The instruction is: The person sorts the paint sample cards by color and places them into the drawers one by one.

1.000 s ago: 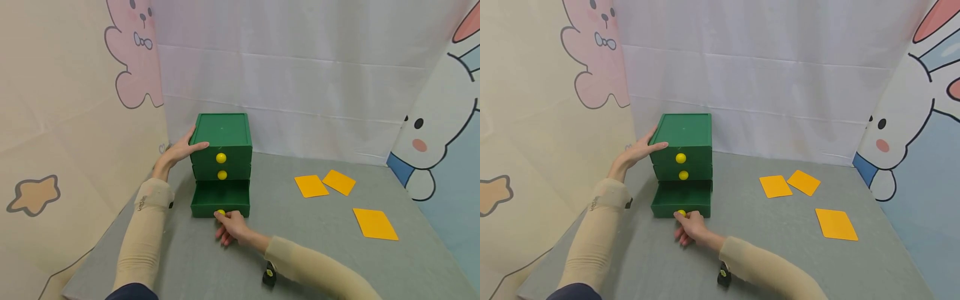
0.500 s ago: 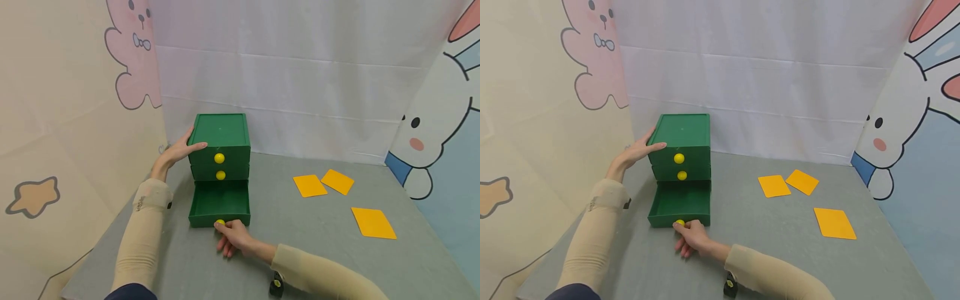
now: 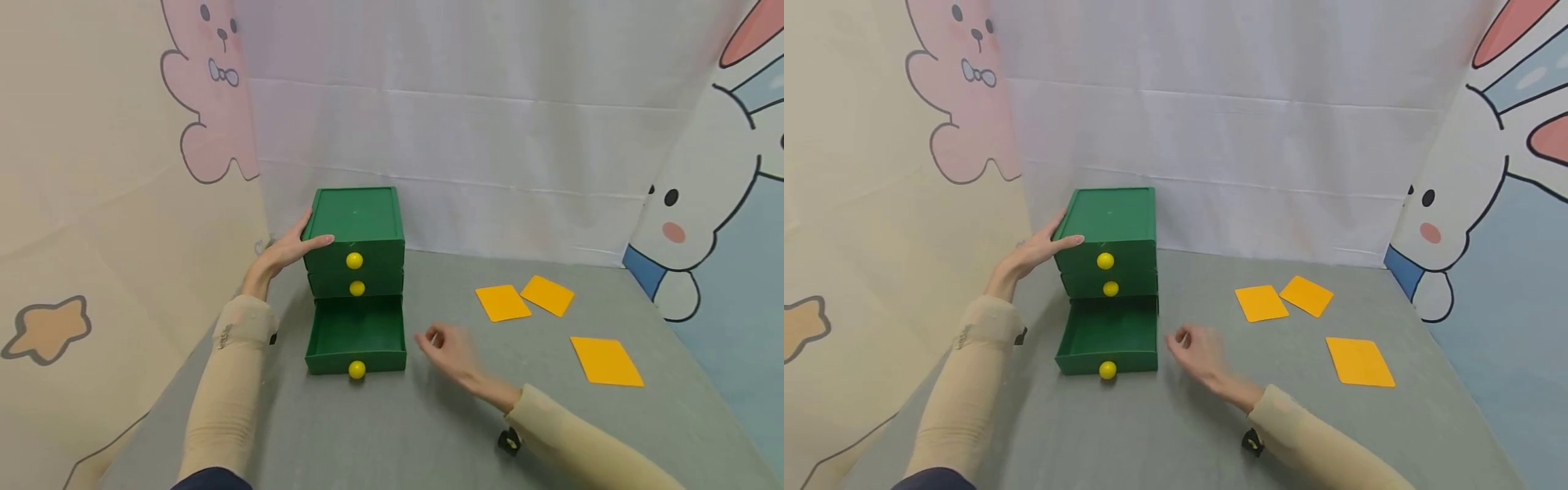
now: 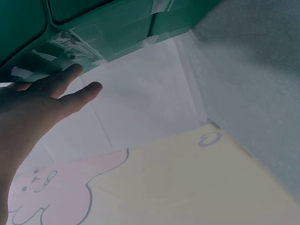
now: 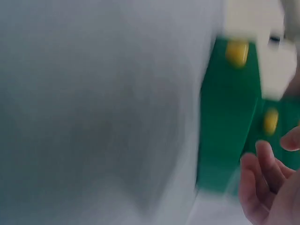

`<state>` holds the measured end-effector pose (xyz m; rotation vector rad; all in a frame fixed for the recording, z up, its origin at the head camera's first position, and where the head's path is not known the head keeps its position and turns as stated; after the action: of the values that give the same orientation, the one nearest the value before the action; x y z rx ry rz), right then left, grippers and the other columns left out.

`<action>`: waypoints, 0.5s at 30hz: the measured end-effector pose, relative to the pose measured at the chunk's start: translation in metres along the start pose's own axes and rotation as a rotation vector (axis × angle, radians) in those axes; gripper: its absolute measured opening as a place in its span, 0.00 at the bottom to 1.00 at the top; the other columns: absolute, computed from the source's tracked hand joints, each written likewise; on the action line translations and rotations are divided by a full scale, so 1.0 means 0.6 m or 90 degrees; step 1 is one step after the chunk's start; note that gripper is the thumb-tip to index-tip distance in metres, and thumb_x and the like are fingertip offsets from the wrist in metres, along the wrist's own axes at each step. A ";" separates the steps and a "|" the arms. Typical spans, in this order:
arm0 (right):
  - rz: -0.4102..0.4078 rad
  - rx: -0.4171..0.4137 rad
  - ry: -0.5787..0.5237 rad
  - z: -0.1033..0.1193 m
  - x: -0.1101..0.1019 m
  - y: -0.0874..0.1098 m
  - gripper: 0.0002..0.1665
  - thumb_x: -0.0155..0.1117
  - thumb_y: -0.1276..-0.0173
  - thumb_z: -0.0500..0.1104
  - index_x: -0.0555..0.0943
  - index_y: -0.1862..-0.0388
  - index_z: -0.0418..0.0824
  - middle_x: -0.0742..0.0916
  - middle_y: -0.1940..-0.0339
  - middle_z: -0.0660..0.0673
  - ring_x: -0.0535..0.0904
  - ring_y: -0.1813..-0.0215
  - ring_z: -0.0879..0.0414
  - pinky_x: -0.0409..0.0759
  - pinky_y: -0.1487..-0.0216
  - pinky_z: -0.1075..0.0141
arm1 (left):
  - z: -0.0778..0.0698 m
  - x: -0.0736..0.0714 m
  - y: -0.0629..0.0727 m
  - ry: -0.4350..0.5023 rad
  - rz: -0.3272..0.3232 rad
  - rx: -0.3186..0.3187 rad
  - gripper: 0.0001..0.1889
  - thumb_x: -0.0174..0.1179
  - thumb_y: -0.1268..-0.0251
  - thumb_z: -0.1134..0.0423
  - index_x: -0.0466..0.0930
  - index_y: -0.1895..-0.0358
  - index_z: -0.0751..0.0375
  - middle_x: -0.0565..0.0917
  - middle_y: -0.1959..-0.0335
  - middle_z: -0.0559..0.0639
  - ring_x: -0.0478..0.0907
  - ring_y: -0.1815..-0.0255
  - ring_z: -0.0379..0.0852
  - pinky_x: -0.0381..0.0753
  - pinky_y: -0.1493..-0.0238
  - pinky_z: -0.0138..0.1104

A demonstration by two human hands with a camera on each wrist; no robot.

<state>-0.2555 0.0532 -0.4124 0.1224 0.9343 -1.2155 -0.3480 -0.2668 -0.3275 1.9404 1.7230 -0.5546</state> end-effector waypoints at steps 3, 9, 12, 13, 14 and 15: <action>-0.102 0.000 0.130 -0.067 -0.062 -0.027 0.14 0.68 0.38 0.48 0.81 0.72 0.38 0.83 0.83 0.46 0.73 0.82 0.59 0.72 0.80 0.68 | 0.004 -0.001 0.001 -0.001 -0.001 0.003 0.52 0.54 0.38 0.33 0.21 0.25 0.32 0.28 0.20 0.43 0.29 0.19 0.55 0.41 0.26 0.63; -0.068 0.177 0.270 -0.222 -0.126 -0.062 0.37 0.66 0.40 0.59 0.77 0.49 0.27 0.81 0.54 0.27 0.74 0.52 0.33 0.74 0.54 0.45 | 0.000 -0.003 0.002 0.010 -0.003 0.010 0.51 0.54 0.37 0.35 0.21 0.25 0.31 0.28 0.21 0.42 0.29 0.19 0.55 0.41 0.26 0.63; 0.018 0.289 0.306 -0.282 -0.132 -0.057 0.52 0.63 0.42 0.67 0.67 0.36 0.26 0.74 0.46 0.21 0.67 0.46 0.27 0.69 0.48 0.39 | -0.001 -0.003 0.002 0.006 -0.003 0.006 0.51 0.54 0.37 0.35 0.21 0.25 0.32 0.28 0.21 0.43 0.29 0.19 0.55 0.40 0.26 0.64; 0.042 0.318 0.316 -0.295 -0.132 -0.054 0.56 0.62 0.42 0.68 0.63 0.33 0.26 0.72 0.44 0.19 0.66 0.45 0.25 0.68 0.48 0.37 | -0.001 -0.002 0.002 0.005 -0.004 0.004 0.51 0.54 0.37 0.35 0.22 0.25 0.32 0.28 0.21 0.42 0.29 0.19 0.55 0.41 0.26 0.64; 0.062 0.340 0.324 -0.305 -0.132 -0.051 0.59 0.62 0.43 0.70 0.60 0.30 0.27 0.71 0.44 0.18 0.65 0.44 0.24 0.68 0.48 0.37 | -0.002 -0.001 0.002 0.003 -0.005 0.004 0.52 0.54 0.37 0.34 0.22 0.25 0.33 0.28 0.20 0.43 0.29 0.19 0.55 0.41 0.26 0.63; 0.077 0.359 0.329 -0.313 -0.132 -0.048 0.61 0.61 0.44 0.71 0.58 0.29 0.27 0.71 0.44 0.17 0.65 0.44 0.24 0.68 0.48 0.36 | -0.003 0.000 0.002 0.002 -0.004 0.004 0.52 0.54 0.37 0.34 0.22 0.25 0.34 0.28 0.20 0.43 0.29 0.19 0.55 0.41 0.26 0.64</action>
<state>-0.3851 0.2032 -0.4679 0.9650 0.9775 -1.3315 -0.3469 -0.2660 -0.3261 1.9419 1.7322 -0.5607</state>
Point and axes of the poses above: each hand's wrist, its own y-axis away from the middle knuckle, its own x-axis out of the palm, z = x × y, the point moved 8 cm from there along -y, towards the middle knuckle
